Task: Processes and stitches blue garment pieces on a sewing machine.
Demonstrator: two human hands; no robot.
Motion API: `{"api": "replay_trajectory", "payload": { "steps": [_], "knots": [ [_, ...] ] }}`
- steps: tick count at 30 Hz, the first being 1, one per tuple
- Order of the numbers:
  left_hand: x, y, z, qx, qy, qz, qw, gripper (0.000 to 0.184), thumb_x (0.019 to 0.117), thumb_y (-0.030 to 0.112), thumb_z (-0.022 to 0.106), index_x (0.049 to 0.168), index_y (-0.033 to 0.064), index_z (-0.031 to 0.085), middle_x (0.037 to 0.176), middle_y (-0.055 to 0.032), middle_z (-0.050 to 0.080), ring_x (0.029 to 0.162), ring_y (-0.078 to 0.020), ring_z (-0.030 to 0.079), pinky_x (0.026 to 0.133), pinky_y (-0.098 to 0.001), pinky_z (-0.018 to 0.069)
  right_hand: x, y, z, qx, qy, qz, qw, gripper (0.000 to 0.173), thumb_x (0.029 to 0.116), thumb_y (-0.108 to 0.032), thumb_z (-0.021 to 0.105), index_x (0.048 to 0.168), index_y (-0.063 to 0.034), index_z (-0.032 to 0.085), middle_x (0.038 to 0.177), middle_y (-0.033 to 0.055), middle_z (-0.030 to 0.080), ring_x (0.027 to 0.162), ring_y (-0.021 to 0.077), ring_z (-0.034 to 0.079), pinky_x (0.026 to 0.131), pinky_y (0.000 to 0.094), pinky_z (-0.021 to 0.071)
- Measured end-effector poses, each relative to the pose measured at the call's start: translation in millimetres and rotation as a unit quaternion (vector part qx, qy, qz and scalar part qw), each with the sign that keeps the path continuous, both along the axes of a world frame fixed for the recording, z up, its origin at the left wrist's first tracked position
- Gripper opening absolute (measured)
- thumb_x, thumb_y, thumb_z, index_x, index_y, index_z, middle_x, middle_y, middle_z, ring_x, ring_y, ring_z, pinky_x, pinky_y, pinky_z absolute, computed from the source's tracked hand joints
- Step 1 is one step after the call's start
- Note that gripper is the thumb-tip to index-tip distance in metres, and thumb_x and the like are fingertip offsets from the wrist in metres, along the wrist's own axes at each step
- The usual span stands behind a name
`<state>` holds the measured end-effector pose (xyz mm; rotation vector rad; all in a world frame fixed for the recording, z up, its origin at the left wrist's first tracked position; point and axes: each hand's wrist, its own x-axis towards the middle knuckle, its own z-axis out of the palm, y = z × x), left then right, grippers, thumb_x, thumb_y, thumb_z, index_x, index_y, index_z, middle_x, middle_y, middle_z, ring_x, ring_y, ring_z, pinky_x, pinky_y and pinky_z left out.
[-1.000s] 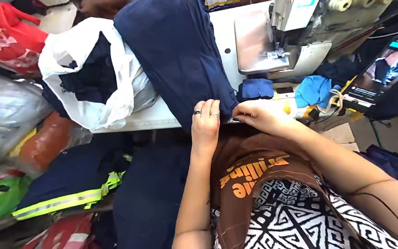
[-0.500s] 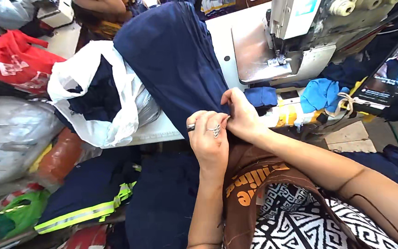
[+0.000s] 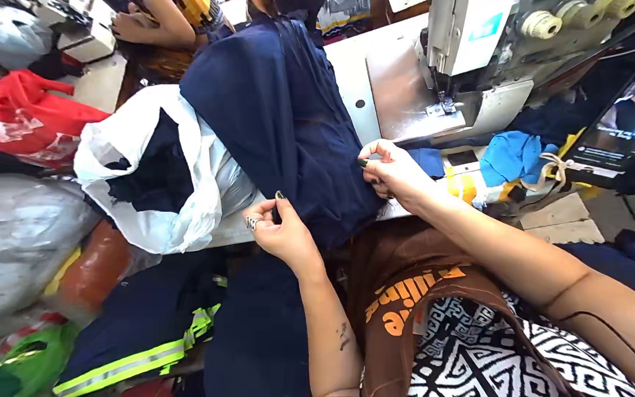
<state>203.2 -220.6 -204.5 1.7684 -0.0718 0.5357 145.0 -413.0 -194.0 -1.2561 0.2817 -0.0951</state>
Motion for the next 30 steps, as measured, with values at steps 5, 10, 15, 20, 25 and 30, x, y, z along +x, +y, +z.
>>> {"api": "replay_trajectory", "payload": {
  "steps": [5,10,15,20,25,30],
  "knots": [
    [4,17,9,0.071,0.062,-0.124,0.988,0.027,0.0930,0.007,0.070,0.116,-0.0045,0.060,0.105,-0.0076,0.067,0.098,-0.0082,0.065,0.089,-0.0270,0.0547,-16,-4,30,-0.280,-0.159,0.084,0.943,0.014,0.1005,-0.005,0.059,0.112,0.0010,0.065,0.090,0.0070,0.066,0.070,0.0086,0.061,0.061,0.0240,0.0522],
    [7,1,32,0.000,0.037,-0.167,0.985,0.025,0.0964,0.003,0.063,0.119,-0.0005,0.055,0.097,0.0031,0.063,0.087,-0.0014,0.063,0.082,-0.0234,0.0542,-13,-13,50,-0.382,-0.167,0.121,0.901,0.042,0.0912,-0.020,0.077,0.125,-0.0020,0.062,0.108,0.0128,0.064,0.075,0.0150,0.061,0.064,0.0312,0.0532],
    [-14,-22,58,-0.124,-0.066,-0.258,0.956,0.021,0.0977,-0.001,0.062,0.116,0.0086,0.058,0.101,0.0051,0.065,0.091,-0.0059,0.065,0.085,-0.0268,0.0572,-2,0,32,-0.215,-0.099,0.111,0.965,0.035,0.0936,0.000,0.067,0.128,-0.0019,0.060,0.097,0.0084,0.071,0.055,0.0093,0.056,0.045,0.0248,0.0462],
    [-16,-12,49,-0.099,-0.074,-0.202,0.972,0.027,0.0984,-0.001,0.057,0.124,0.0004,0.049,0.103,0.0015,0.062,0.091,-0.0048,0.063,0.085,-0.0270,0.0556,-8,-21,42,-0.195,-0.121,0.090,0.969,0.030,0.0995,-0.002,0.053,0.129,-0.0084,0.058,0.091,-0.0009,0.069,0.057,0.0016,0.051,0.047,0.0181,0.0403],
    [-9,-33,-16,0.258,0.027,0.014,0.966,0.024,0.1025,0.010,0.052,0.120,0.0035,0.068,0.106,-0.0123,0.075,0.086,-0.0243,0.074,0.074,-0.0433,0.0607,5,0,3,-0.540,-0.005,0.086,0.837,0.030,0.1080,-0.013,0.047,0.137,-0.0051,0.052,0.103,0.0256,0.068,0.085,0.0446,0.068,0.073,0.0661,0.0535],
    [-4,-32,-19,0.351,0.032,0.009,0.936,0.025,0.1004,0.007,0.053,0.120,0.0083,0.069,0.103,-0.0119,0.075,0.084,-0.0286,0.073,0.067,-0.0453,0.0569,3,11,2,-0.585,0.004,0.074,0.808,0.034,0.1075,-0.012,0.045,0.139,-0.0008,0.049,0.108,0.0306,0.065,0.092,0.0523,0.066,0.077,0.0719,0.0488]
  ]
}}
